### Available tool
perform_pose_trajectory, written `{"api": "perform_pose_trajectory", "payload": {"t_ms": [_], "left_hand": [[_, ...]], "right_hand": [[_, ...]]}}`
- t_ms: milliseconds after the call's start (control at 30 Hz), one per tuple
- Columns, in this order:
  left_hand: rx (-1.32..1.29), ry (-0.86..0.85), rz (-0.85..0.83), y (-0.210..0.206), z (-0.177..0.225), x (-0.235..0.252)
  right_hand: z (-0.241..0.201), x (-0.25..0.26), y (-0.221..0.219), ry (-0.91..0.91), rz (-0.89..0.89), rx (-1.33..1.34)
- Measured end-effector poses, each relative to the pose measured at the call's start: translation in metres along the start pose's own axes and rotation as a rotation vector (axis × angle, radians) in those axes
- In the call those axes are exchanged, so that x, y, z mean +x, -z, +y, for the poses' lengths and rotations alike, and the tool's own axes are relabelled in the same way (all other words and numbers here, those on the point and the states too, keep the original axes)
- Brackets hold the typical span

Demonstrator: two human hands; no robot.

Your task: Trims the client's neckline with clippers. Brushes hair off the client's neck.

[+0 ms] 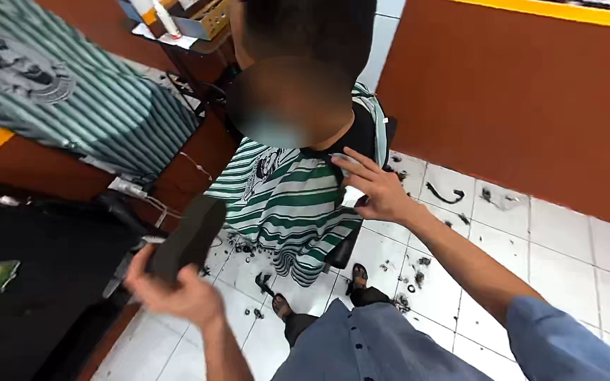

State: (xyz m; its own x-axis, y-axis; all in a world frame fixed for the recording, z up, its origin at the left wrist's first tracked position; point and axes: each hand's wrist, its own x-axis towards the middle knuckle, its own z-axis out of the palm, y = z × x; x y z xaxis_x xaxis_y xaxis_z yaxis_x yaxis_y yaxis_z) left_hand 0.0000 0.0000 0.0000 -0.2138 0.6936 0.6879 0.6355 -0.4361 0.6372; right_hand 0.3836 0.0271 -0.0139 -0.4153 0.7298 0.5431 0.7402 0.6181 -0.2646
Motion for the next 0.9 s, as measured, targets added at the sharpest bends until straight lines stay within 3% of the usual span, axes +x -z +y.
{"api": "perform_pose_trajectory", "payload": {"t_ms": [167, 400, 500, 600, 667, 700, 800, 833, 900], "left_hand": [[0.201, -0.004, -0.121, -0.098, 0.098, 0.004], [0.348, 0.117, -0.119, -0.171, 0.133, 0.000], [0.254, 0.132, -0.130, -0.202, 0.160, -0.012], [-0.079, -0.028, -0.112, -0.235, 0.195, -0.029], [-0.294, -0.140, -0.113, -0.232, 0.208, -0.039], [-0.269, -0.143, -0.042, -0.219, 0.208, -0.041], [0.224, 0.074, 0.449, -0.187, 0.182, -0.027], [0.299, 0.219, 0.486, -0.192, 0.178, -0.019], [0.253, 0.429, 0.423, -0.239, 0.195, -0.018]], "right_hand": [[0.034, -0.022, -0.014, 0.171, -0.002, 0.159], [0.066, -0.034, -0.026, 0.341, 0.075, 0.277], [0.074, -0.036, -0.025, 0.374, 0.058, 0.331], [0.083, -0.044, -0.025, 0.375, 0.065, 0.320], [0.088, -0.051, -0.029, 0.351, 0.010, 0.372], [0.092, -0.050, -0.028, 0.365, -0.060, 0.420], [0.102, -0.035, -0.033, 0.471, -0.123, 0.542], [0.103, -0.033, -0.037, 0.490, -0.113, 0.573], [0.105, -0.035, -0.032, 0.481, -0.151, 0.629]]}}
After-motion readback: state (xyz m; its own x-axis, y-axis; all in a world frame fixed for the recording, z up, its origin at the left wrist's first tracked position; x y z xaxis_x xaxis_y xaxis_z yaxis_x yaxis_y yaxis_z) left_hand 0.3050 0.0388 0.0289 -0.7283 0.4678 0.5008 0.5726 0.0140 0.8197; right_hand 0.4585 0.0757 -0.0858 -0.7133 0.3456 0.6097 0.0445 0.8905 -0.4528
